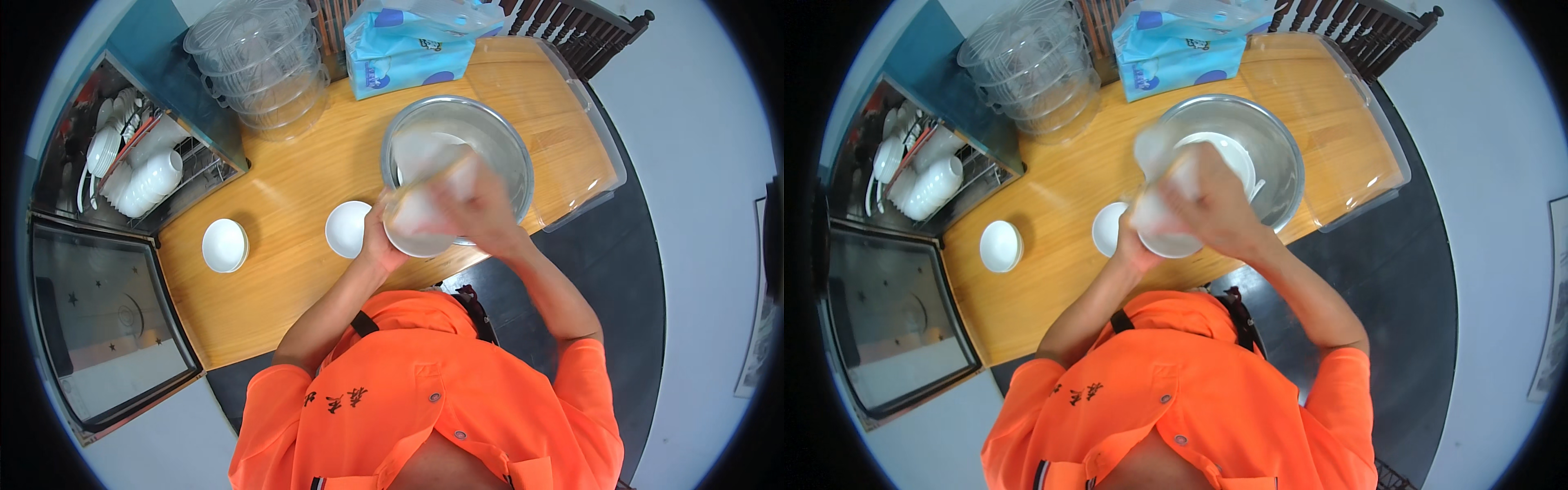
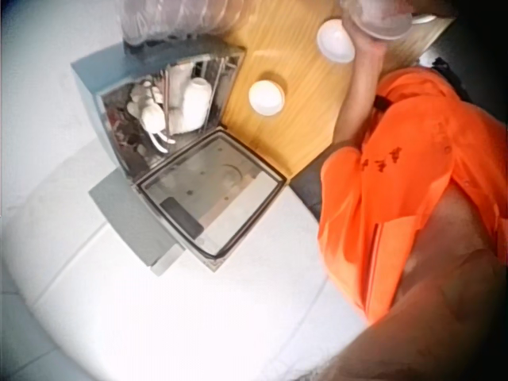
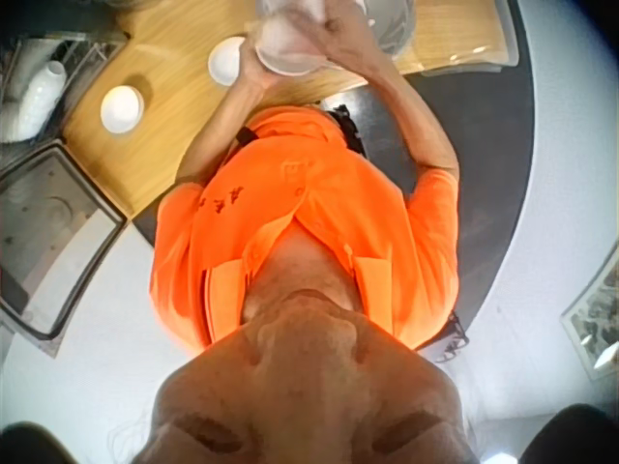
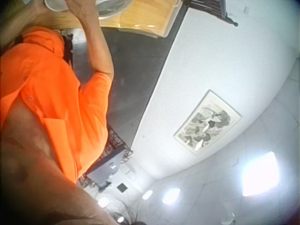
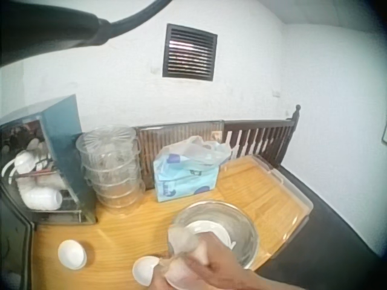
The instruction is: The person wipes white ceramic bowls and plates with a cloth, taking them from a metal basin and placing them into a glass-fronted dish cabinet. The person handles the items one by one, wiping the interior and exterior surfaces before stacking them inside the cabinet.
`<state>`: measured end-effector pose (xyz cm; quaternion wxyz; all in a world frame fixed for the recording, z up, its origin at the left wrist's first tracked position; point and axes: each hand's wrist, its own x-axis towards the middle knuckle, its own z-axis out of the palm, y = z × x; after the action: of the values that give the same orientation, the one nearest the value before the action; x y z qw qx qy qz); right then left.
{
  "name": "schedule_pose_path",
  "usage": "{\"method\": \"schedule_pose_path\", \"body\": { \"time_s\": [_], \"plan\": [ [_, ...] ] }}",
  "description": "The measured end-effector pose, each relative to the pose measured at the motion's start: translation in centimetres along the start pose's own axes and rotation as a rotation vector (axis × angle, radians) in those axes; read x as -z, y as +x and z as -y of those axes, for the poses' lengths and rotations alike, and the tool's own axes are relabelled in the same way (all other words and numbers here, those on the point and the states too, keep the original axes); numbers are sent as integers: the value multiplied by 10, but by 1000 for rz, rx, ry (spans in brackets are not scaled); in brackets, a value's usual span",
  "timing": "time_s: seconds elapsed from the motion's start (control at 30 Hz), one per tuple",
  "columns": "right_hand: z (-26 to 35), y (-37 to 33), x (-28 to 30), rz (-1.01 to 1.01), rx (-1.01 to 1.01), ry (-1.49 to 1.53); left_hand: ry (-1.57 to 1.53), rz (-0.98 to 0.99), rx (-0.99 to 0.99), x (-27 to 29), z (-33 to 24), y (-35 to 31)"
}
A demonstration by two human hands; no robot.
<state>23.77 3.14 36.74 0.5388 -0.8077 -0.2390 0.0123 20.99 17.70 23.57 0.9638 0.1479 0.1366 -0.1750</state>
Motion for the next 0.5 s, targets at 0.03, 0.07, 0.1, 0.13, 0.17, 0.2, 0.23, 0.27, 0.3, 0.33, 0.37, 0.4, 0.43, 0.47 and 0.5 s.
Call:
{"method": "schedule_pose_path", "body": {
  "time_s": [0.03,0.07,0.1,0.13,0.17,0.2,0.23,0.27,0.3,0.33,0.37,0.4,0.43,0.47,0.5],
  "plan": [
    [-15,8,-4,129,540,-479,-7,43,-37,3,-1,2],
    [-25,4,-9,221,591,-540,10,62,-43,4,-3,2],
    [-33,-2,-12,313,639,-601,28,82,-47,5,-6,2],
    [-37,-6,-15,406,686,-659,47,99,-51,4,-9,-1],
    [-38,-4,-15,457,683,-740,52,105,-20,2,-11,-3],
    [-40,-1,-15,473,698,-786,42,75,-15,-2,-11,-4],
    [-44,1,-15,483,711,-833,36,46,-7,-10,-10,-5],
    [-49,1,-16,494,723,-880,31,18,2,-15,-9,-4],
    [-57,-1,-21,474,677,-970,100,9,-25,-15,-8,-1],
    [-63,-5,-27,453,623,-1063,185,-27,-41,-17,-6,2],
    [-67,-7,-32,433,567,-1155,270,-62,-57,-20,-3,5],
    [-70,-7,-36,498,342,-1022,355,-97,-73,-23,0,8],
    [-67,-4,-42,567,134,-883,392,-115,-122,-7,6,19],
    [-66,-1,-44,619,-76,-731,394,-127,-140,-2,9,21],
    [-67,1,-41,592,-328,-403,396,-140,-158,3,12,21]
  ]
}}
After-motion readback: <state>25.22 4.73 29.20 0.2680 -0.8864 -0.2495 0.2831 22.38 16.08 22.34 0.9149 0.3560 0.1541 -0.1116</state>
